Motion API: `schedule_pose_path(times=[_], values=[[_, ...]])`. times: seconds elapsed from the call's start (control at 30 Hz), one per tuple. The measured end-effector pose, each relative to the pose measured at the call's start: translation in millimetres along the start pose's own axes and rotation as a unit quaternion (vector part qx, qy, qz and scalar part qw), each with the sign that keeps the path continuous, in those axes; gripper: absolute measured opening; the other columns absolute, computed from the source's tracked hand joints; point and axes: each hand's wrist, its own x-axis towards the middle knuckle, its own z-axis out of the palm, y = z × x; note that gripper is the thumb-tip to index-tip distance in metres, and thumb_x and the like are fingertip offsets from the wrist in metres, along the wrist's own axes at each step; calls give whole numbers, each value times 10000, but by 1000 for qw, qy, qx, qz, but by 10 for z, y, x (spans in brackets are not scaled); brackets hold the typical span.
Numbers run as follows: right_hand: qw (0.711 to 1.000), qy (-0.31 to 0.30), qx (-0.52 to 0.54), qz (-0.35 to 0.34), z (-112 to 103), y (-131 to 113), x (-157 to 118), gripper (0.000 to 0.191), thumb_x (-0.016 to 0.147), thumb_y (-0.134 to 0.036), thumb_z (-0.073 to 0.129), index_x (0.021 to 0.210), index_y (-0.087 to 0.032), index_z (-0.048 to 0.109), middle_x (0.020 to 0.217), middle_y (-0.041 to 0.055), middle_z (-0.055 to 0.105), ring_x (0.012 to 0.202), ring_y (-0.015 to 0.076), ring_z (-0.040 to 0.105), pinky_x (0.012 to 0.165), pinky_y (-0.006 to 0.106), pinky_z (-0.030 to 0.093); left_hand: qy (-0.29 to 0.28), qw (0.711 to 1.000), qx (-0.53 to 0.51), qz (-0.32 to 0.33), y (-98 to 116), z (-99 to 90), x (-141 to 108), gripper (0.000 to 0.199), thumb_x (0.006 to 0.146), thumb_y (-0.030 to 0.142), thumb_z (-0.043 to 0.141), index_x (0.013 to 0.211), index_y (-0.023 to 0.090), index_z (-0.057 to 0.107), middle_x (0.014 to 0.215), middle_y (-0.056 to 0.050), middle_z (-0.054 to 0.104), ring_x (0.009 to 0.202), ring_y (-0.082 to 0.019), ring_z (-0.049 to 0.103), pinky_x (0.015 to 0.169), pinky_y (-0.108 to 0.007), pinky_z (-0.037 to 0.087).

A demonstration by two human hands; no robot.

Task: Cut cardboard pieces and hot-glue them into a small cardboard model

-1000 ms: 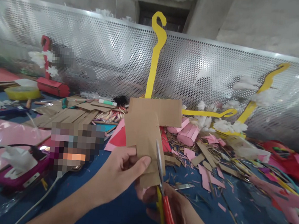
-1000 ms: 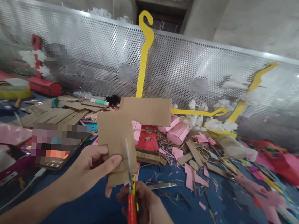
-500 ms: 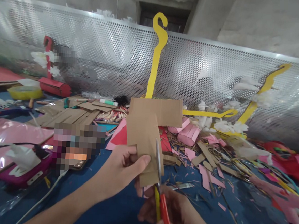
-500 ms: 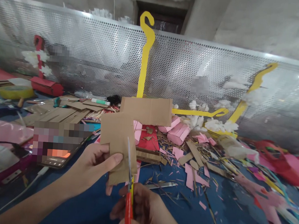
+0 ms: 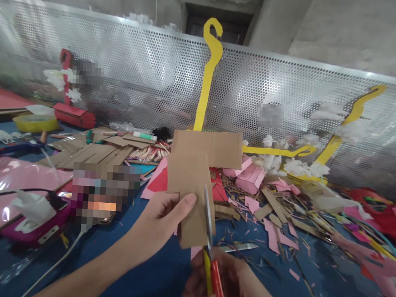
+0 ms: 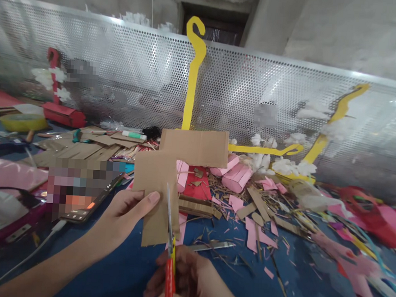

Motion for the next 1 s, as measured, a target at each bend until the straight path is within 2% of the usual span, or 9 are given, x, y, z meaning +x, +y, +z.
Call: schedule_pose_path(times=[0.17, 0.3, 0.43, 0.53, 0.67, 0.8, 0.9, 1.0], values=[[1000, -24, 1, -12, -75, 179, 153, 686, 708, -617, 893, 1157, -212, 569, 1026, 97, 744, 1016, 276, 755, 911, 409, 562, -1, 1000, 28, 11, -1, -17, -2, 519, 1012, 566, 507, 714, 162, 637, 578, 11, 549, 515, -109, 527, 485, -223, 421], [999, -30, 22, -19, -96, 310, 229, 733, 693, -689, 866, 1142, -202, 553, 1024, 106, 750, 1023, 290, 762, 927, 419, 548, -4, 999, 29, 16, -25, -19, 0, 508, 1024, 548, 494, 703, 174, 616, 565, 16, 532, 522, -113, 522, 493, -229, 407], [999, -16, 31, -24, 2, 175, 153, 651, 760, -642, 848, 1140, -206, 549, 1039, 104, 755, 1058, 281, 750, 966, 418, 523, 10, 1000, 26, 14, -17, 1, -8, 516, 1009, 561, 504, 676, 178, 592, 577, 24, 507, 518, -103, 485, 481, -220, 402], [999, -7, 30, -26, 63, 66, 111, 592, 789, -606, 844, 1118, -207, 557, 994, 87, 753, 1043, 270, 749, 982, 421, 522, 19, 999, 28, 14, 17, 16, -14, 527, 993, 574, 518, 673, 168, 618, 602, 7, 544, 532, -104, 478, 477, -216, 407], [999, -2, 35, -19, 33, 110, 150, 579, 766, -607, 857, 1072, -198, 583, 988, 85, 749, 1004, 259, 750, 957, 407, 545, 13, 1000, 6, 12, 50, 21, -17, 513, 987, 554, 540, 651, 172, 615, 570, -4, 579, 552, -128, 556, 500, -224, 457], [1000, 1, 6, 18, -32, 184, 166, 706, 671, -683, 870, 1151, -221, 637, 1147, 103, 738, 1145, 315, 695, 1007, 451, 551, -20, 999, -31, 2, 56, 36, -55, 498, 1002, 549, 522, 691, 173, 622, 561, -6, 595, 509, -131, 571, 508, -243, 497], [999, 25, -26, -27, -39, 129, 111, 811, 669, -666, 873, 1318, -248, 625, 1313, 120, 685, 1341, 373, 573, 1122, 494, 477, -56, 998, -37, -11, 59, 76, -120, 484, 1003, 557, 518, 734, 176, 648, 601, -13, 608, 492, -128, 561, 491, -245, 500], [996, 33, -43, -70, -16, 17, 47, 929, 657, -589, 918, 1436, -218, 572, 1357, 148, 660, 1451, 404, 466, 1194, 497, 404, -76, 997, -11, -8, 63, 117, -178, 476, 999, 555, 524, 746, 179, 672, 620, -16, 602, 499, -128, 554, 490, -241, 504]])
